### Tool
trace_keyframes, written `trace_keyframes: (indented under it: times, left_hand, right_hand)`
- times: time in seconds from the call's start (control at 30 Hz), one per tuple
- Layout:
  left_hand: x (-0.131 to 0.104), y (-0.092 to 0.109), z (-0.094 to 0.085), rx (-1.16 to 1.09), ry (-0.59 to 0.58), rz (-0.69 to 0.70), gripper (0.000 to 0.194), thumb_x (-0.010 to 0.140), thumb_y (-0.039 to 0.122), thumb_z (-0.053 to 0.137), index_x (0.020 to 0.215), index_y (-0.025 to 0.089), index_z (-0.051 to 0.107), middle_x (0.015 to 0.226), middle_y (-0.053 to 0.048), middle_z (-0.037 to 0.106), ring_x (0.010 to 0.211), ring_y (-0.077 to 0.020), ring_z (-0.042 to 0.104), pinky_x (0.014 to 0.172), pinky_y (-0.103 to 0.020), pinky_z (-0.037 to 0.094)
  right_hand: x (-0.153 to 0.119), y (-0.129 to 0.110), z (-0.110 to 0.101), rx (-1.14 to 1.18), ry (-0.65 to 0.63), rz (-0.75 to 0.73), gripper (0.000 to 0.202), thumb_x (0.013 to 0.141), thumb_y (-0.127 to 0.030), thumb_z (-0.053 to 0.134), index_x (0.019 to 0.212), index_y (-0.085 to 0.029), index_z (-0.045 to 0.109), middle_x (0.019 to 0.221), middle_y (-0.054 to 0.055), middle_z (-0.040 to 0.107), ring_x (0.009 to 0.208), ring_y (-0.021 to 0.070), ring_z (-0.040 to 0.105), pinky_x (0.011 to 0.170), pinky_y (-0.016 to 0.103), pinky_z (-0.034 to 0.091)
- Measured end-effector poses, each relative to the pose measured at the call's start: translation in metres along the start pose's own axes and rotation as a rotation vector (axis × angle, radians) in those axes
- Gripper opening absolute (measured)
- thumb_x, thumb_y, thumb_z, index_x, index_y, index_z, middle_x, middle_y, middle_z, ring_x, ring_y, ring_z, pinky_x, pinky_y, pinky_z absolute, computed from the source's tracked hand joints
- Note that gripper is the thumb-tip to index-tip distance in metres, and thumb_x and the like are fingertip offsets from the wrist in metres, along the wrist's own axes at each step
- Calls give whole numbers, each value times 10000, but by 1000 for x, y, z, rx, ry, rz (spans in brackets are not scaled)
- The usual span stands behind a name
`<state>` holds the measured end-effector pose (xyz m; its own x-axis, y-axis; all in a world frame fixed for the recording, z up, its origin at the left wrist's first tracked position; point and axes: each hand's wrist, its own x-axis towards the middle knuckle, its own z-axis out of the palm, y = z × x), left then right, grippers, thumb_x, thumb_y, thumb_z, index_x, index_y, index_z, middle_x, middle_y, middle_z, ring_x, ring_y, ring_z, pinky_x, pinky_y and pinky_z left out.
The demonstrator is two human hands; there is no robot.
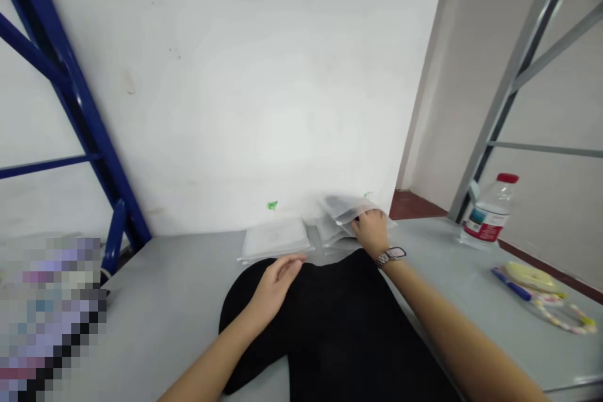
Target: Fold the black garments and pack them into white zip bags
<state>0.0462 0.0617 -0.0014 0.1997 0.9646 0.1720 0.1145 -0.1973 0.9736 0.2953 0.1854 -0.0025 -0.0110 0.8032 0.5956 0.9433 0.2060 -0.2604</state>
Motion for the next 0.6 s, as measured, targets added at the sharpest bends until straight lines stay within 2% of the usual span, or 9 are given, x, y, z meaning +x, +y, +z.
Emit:
trace_keyframes:
  times: [0.1,0.17,0.2,0.27,0.33,0.43,0.5,0.53,0.6]
  left_hand:
    - [2,6,1,-419,-82,-126,496,852,539,446,1153,169,580,1207,-144,605,1092,-291,578,937,-454,444]
    - [2,6,2,-582,-149,-158,551,853,579,401,1211,180,531,1248,-153,576,1077,-301,587,870,-468,485]
    - [2,5,3,-602,-128,-167,550,851,584,400,1207,186,531,1230,-146,589,1053,-294,601,841,-454,501]
    - [3,0,1,-542,28,-186,486,838,545,466,1141,179,567,1121,-129,651,962,-260,642,787,-397,525]
    - [8,-9,-6,-427,232,-217,388,805,464,556,1029,151,603,972,-117,695,832,-228,669,718,-346,535]
    - [23,-20,-30,-275,403,-219,304,775,389,583,920,123,613,847,-111,700,735,-214,661,662,-324,525]
    - [37,-22,-51,-158,465,-201,294,765,376,575,890,114,618,816,-105,694,746,-221,651,667,-327,513]
    - [44,-22,-62,-92,484,-189,299,754,374,581,886,109,622,815,-105,691,771,-233,647,683,-336,507]
    - [58,-20,-81,49,516,-155,349,719,371,613,937,99,622,879,-120,682,871,-270,629,753,-373,486]
  right_hand:
    - [-16,-16,-16,-5,24,-283,331,829,-192,443,1124,-136,583,1030,168,629,1021,332,530,887,492,383]
    - [-31,-32,-22,18,-10,-554,345,834,-120,389,1111,-152,592,1015,164,638,973,314,560,828,466,430]
    - [-39,-40,-23,47,-48,-675,357,837,-99,365,1102,-161,595,1021,163,639,959,304,571,801,449,449]
    - [-52,-55,-24,118,-126,-847,334,841,-99,360,1053,-167,609,974,149,653,893,279,598,745,414,480]
    - [-60,-64,-23,176,-175,-922,270,827,-123,397,977,-153,620,886,136,663,820,263,611,707,400,497]
    - [-66,-65,-23,334,-174,-975,184,800,-191,450,881,-146,609,933,163,652,871,287,601,739,447,496]
    - [-70,-61,-22,562,-193,-921,151,765,-282,512,839,-178,594,977,152,643,887,299,594,758,474,489]
    - [-73,-58,-20,714,-198,-803,162,725,-328,561,821,-201,588,954,128,644,865,298,595,758,477,487]
    - [-79,-54,-17,1004,-166,-427,236,631,-370,650,810,-242,566,885,79,628,827,295,586,767,474,474]
